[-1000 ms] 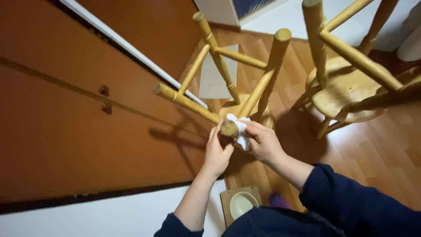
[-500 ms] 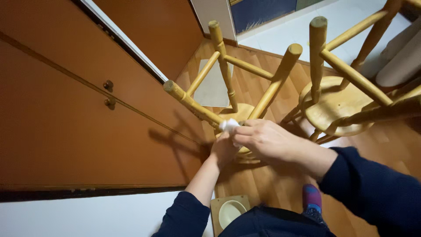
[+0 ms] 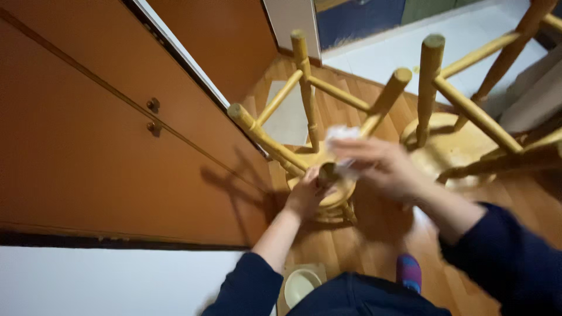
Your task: The person takes a wipe from a package in a kitchen area and wipes the wooden surfaces of several stools stacked in a hallway.
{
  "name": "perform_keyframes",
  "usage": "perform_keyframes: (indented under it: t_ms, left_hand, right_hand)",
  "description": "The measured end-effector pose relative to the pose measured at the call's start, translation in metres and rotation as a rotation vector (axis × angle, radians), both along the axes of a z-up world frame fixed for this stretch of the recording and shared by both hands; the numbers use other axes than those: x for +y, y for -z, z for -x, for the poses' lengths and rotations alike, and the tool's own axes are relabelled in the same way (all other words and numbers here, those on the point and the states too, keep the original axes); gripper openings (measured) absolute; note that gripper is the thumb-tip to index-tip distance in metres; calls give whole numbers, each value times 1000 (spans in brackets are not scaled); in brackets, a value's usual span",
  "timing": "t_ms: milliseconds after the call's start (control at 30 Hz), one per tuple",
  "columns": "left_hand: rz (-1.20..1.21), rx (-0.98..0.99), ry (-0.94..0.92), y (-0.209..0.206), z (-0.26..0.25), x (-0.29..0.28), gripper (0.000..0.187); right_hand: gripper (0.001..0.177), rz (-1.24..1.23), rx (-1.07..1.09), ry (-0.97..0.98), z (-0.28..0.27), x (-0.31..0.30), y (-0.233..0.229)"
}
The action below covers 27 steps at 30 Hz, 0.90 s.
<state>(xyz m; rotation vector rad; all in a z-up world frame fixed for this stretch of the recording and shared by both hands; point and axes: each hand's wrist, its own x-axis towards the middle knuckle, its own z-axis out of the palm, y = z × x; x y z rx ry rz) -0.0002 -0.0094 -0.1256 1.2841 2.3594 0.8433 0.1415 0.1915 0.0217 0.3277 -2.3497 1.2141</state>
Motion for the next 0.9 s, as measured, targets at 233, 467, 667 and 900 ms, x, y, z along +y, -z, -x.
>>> perform_keyframes:
  t_ms: [233,467,667,900]
  left_hand:
    - [153,23,-49,27,0,2,59]
    - [-59,-34,-226,-18,-16,3,61]
    - [-180,55,-128,-12,-33,13,49]
    - [72,324,-80,52,-8,18,54]
  right_hand:
    - [35,-553,207,-122,19,-21,33]
    - [37,-417,76,-1,-23,23,79]
    - [57,-104,71,158,-16,-22,35]
    - [45,-748,98,-54,17,-26,9]
